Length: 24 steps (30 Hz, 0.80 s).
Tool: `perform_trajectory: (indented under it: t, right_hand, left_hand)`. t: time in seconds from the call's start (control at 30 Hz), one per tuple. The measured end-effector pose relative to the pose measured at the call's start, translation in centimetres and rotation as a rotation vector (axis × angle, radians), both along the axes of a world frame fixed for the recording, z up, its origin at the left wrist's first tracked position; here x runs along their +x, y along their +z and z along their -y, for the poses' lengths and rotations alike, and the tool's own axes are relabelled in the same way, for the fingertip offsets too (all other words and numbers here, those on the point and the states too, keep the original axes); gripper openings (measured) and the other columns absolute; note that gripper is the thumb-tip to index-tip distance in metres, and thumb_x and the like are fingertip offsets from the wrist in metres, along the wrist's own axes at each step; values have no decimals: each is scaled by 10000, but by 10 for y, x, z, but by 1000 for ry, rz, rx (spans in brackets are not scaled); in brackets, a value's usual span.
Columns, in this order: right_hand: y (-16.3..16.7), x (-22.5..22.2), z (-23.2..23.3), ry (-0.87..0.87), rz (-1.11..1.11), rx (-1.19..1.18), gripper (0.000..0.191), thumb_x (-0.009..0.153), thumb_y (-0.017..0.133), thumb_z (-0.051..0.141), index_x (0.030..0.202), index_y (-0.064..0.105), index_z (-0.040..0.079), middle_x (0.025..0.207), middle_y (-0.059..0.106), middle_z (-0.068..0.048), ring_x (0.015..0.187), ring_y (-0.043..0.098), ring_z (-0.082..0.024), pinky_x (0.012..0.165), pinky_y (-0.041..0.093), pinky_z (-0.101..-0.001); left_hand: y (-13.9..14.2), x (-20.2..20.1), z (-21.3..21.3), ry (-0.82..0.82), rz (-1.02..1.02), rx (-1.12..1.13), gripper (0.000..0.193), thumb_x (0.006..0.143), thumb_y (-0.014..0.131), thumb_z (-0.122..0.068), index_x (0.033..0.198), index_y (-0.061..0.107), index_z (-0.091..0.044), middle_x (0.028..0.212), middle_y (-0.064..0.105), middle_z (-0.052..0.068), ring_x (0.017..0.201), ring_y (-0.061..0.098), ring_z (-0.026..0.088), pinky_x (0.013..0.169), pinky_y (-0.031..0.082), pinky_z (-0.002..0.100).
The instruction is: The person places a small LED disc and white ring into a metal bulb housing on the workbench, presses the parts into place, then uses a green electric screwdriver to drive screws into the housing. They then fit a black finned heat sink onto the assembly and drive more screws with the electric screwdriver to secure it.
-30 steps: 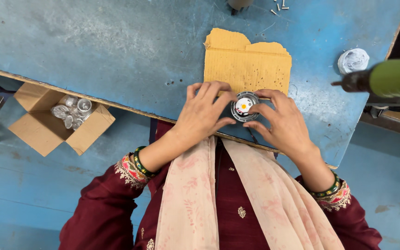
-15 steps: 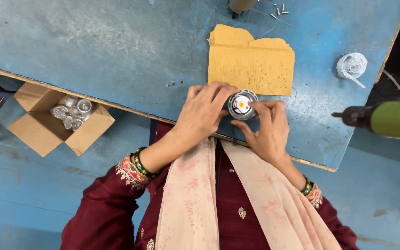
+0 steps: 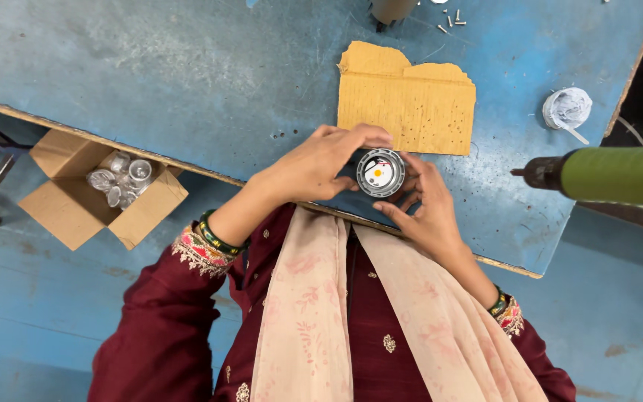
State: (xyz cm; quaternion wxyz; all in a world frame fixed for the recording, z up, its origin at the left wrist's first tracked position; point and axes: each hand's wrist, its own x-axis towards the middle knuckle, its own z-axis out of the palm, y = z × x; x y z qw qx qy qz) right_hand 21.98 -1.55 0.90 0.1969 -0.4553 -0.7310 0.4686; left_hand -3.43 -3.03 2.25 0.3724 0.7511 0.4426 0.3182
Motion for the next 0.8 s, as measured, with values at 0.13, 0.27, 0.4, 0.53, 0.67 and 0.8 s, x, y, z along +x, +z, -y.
perform_trajectory:
  t: [0.13, 0.27, 0.4, 0.53, 0.67, 0.8]
  right_hand:
    - [1, -4, 3, 7, 72, 240, 865, 732, 953, 156, 1454, 487, 49, 1194, 580, -134, 969, 668, -209, 696, 588, -307]
    - [6, -1, 0, 27, 55, 483, 809, 705, 965, 211, 1364, 524, 53, 1273, 558, -171, 1124, 629, -277, 795, 600, -327]
    - [11, 5, -11, 162, 0, 602, 827, 657, 972, 275, 1310, 514, 56, 1341, 566, -156, 1249, 577, -347, 984, 551, -445]
    - [15, 10, -19, 143, -12, 573, 668, 712, 959, 253, 1250, 603, 80, 1330, 599, -138, 1250, 604, -331, 1030, 539, -437]
    - [24, 6, -12, 241, 195, 720, 434, 743, 927, 242, 1100, 723, 105, 1300, 636, -138, 1148, 630, -322, 915, 541, -426]
    - [38, 1, -8, 296, 314, 832, 400, 772, 892, 295, 1092, 743, 108, 1270, 633, -125, 1077, 650, -310, 820, 531, -434]
  left_hand:
    - [16, 4, 17, 23, -105, 120, 849, 645, 889, -216, 1388, 488, -132, 1401, 551, 123, 1311, 540, 355, 997, 404, 481]
    - [25, 20, 49, 236, -268, 248, 560, 789, 856, -270, 1274, 602, -157, 1409, 566, 86, 1272, 572, 290, 1005, 435, 453]
    - [17, 29, 54, 297, -309, 368, 500, 801, 842, -270, 1241, 648, -138, 1363, 581, 73, 1295, 574, 275, 1015, 443, 446]
    - [11, 29, 50, 295, -333, 448, 462, 786, 842, -270, 1186, 651, -140, 1299, 595, 55, 1280, 580, 277, 1003, 449, 453]
    - [10, 30, 47, 317, -257, 377, 502, 799, 844, -229, 1236, 631, -103, 1303, 579, 86, 1187, 634, 275, 940, 518, 399]
    - [12, 28, 43, 342, -184, 272, 538, 799, 849, -215, 1250, 602, -56, 1296, 581, 96, 1063, 670, 277, 869, 552, 378]
